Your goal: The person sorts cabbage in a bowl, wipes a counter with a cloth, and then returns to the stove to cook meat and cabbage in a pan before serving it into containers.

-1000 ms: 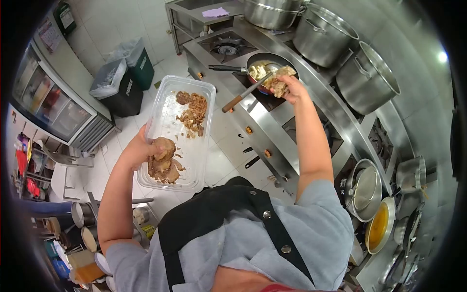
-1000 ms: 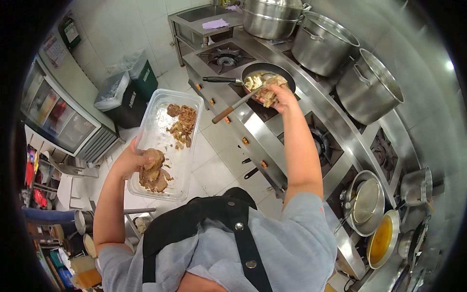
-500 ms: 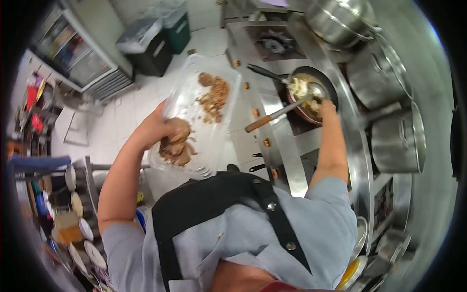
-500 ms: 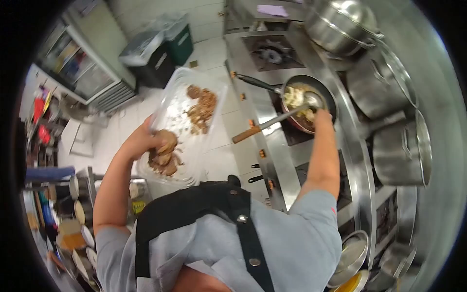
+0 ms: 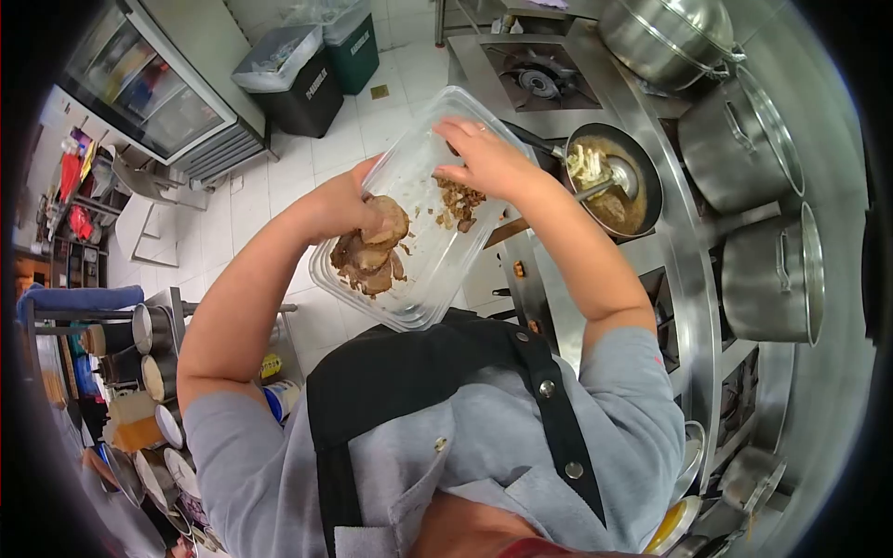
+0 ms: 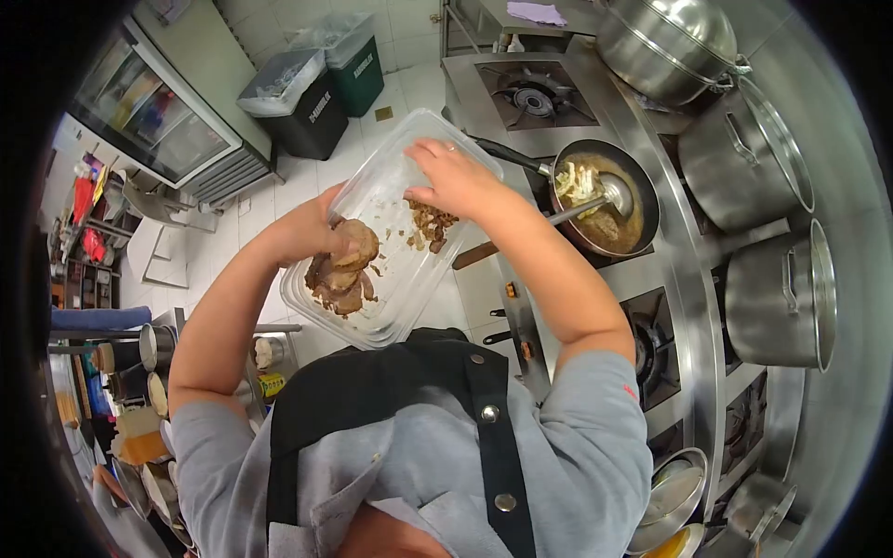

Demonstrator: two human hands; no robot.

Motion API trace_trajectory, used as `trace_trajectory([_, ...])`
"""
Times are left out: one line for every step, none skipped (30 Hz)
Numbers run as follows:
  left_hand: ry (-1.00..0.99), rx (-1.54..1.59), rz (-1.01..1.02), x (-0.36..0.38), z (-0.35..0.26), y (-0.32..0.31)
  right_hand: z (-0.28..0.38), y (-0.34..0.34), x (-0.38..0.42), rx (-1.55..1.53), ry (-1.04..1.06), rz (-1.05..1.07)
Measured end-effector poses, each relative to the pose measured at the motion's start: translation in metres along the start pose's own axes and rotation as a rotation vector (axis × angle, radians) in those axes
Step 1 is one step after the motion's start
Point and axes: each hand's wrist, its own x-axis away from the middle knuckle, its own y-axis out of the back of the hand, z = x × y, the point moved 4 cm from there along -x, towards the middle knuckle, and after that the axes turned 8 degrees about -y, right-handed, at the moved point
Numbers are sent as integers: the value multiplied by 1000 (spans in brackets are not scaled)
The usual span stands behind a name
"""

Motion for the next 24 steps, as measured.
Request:
trace_trajectory([5, -88, 5, -1, -7, 1, -5, -3, -1, 37, -40, 15])
trace_trajectory([38, -18, 29, -3, -10, 0, -7, -3, -3, 74, -79, 32])
trace_trajectory([75, 53, 52, -4, -11, -1, -8, -4, -3, 109, -117, 49])
trace_trajectory([111, 123, 73, -6, -13, -1, -12, -3, -1, 121, -161, 132])
trace_trajectory([68, 149, 89, -10, -9, -2, -12, 1, 5, 133, -208, 215])
trace_trajectory([26, 174, 110, -16, 1, -6, -11, 4, 12, 143, -260, 297])
trace_trajectory([-15, 198, 136, -21, 4, -10, -6, 8, 19, 131, -286, 379])
trace_trajectory([15, 187, 132, -20, -2, -12, -2, 12, 28, 121, -314, 459])
trace_trajectory([43, 173, 130, -16, -15, -15, 1, 15, 38, 110, -344, 535])
trace_trajectory([70, 157, 131, -15, -24, -19, 5, 20, 46, 96, -300, 450])
trace_trajectory([75, 114, 126, -17, -26, -20, 13, 22, 52, 86, -258, 364])
trace_trajectory([78, 71, 122, -19, -27, -18, 21, 26, 58, 79, -217, 277])
trace_trajectory([76, 27, 118, -19, -28, -16, 31, 30, 62, 89, -149, 215])
trace_trajectory([59, 1, 121, -21, -32, -17, 31, 28, 63, 66, -121, 264])
trace_trajectory([39, -25, 125, -21, -37, -17, 30, 24, 64, 45, -94, 312])
trace_trajectory([18, -50, 128, -19, -41, -14, 31, 22, 65, 25, -66, 360])
trace_trajectory([1, -64, 128, -23, -39, -14, 29, 24, 67, 108, -61, 344])
trace_trajectory([-38, -38, 154, -23, -41, -16, 28, 29, 68, 185, -97, 356])
trace_trajectory([-74, -11, 180, -22, -43, -15, 27, 33, 68, 258, -133, 368])
trace_trajectory([-104, 18, 206, -20, -46, -14, 26, 39, 68, 328, -169, 386])
trace_trajectory([-121, 25, 227, -21, -51, -14, 21, 48, 67, 408, -207, 357])
trace_trajectory([-137, 33, 253, -22, -56, -15, 16, 53, 68, 417, -240, 305])
trace_trajectory([-152, 41, 277, -20, -61, -16, 16, 57, 67, 425, -269, 254])
trace_trajectory([-153, 19, 280, -18, -66, -14, 16, 61, 69, 433, -298, 202])
